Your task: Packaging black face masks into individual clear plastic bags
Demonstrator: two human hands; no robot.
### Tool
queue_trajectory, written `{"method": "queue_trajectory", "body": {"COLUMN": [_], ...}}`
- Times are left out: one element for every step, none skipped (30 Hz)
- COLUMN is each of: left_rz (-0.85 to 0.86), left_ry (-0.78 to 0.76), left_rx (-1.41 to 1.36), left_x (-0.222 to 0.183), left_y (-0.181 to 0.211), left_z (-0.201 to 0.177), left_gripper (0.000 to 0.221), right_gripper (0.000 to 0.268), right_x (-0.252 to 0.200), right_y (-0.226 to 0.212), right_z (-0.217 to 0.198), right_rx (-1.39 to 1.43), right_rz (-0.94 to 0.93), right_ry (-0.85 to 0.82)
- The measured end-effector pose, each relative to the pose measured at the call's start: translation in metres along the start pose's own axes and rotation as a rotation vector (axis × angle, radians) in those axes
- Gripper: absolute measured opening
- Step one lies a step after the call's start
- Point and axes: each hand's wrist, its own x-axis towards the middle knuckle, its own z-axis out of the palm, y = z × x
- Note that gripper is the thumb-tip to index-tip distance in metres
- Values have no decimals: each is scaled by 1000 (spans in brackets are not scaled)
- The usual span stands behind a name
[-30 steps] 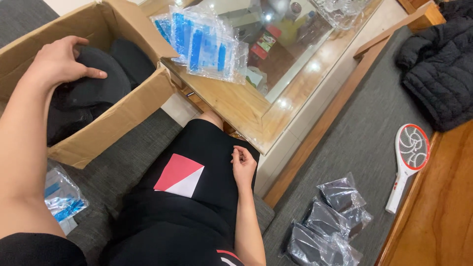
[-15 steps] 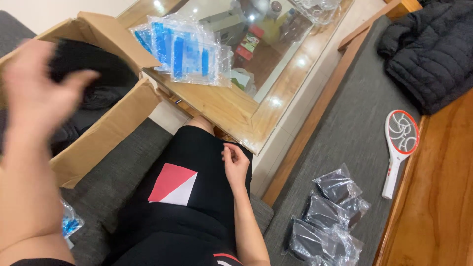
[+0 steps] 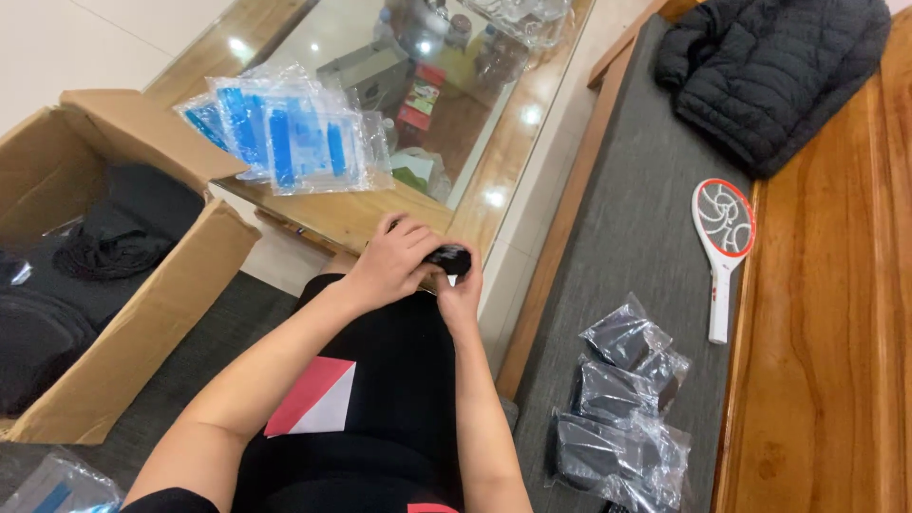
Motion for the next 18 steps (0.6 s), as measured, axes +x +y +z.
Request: {"method": "queue_trajectory", "body": {"left_rz": [1, -33, -68, -66, -129, -190, -186, -173, -160, -164, -168, -170, -172, -205, -237, -236, -181, -131], "left_ry": [-5, -67, -129, -130, -188, -241, -238, -204, -169, -169, -194, -219, -218, -240, -262, -262, -232, -203], "left_rx": [-6, 9, 23, 26, -13, -50, -47, -92, -136, -138, -83, -25, -24, -84, -144, -144, -95, -49], "left_x": [-1, 0, 0, 1, 1, 4, 9, 10, 11, 10, 9, 8, 6, 4, 2, 2, 2, 0], "left_y": [2, 1, 0, 2, 3, 2, 0, 2, 4, 5, 7, 7, 3, 0, -4, -3, -2, 1], "left_z": [5, 8, 10, 10, 9, 9, 7, 6, 4, 4, 3, 1, 6, 12, 18, 17, 16, 15], "left_gripper": [39, 51, 65, 65, 73, 80, 80, 82, 85, 85, 85, 87, 87, 81, 75, 75, 68, 61], "right_gripper": [59, 54, 50, 50, 44, 38, 38, 40, 42, 42, 46, 51, 51, 44, 37, 37, 37, 38], "right_x": [-1, 1, 2, 1, 0, 2, 5, 1, -3, -3, -3, -3, -5, -7, -9, -8, -7, -8], "right_y": [4, 8, 12, 11, 10, 10, 8, 4, 1, -6, -14, -22, -12, -2, 8, 1, -6, -13], "right_z": [-3, -3, -3, -1, 1, 2, 6, 7, 8, 7, 7, 7, 6, 5, 3, 3, 4, 3], "right_rx": [-3, -7, -10, -7, -7, -8, -6, 36, 77, 75, 37, 2, 3, -2, -7, -7, 2, 7], "right_rz": [5, 101, 197, 196, 215, 229, 224, 214, 205, 207, 204, 198, 198, 245, 291, 290, 267, 250], "right_ry": [5, 1, -2, -1, 21, 42, 43, 30, 18, 15, -35, -83, -86, -95, -104, -102, -82, -64]}}
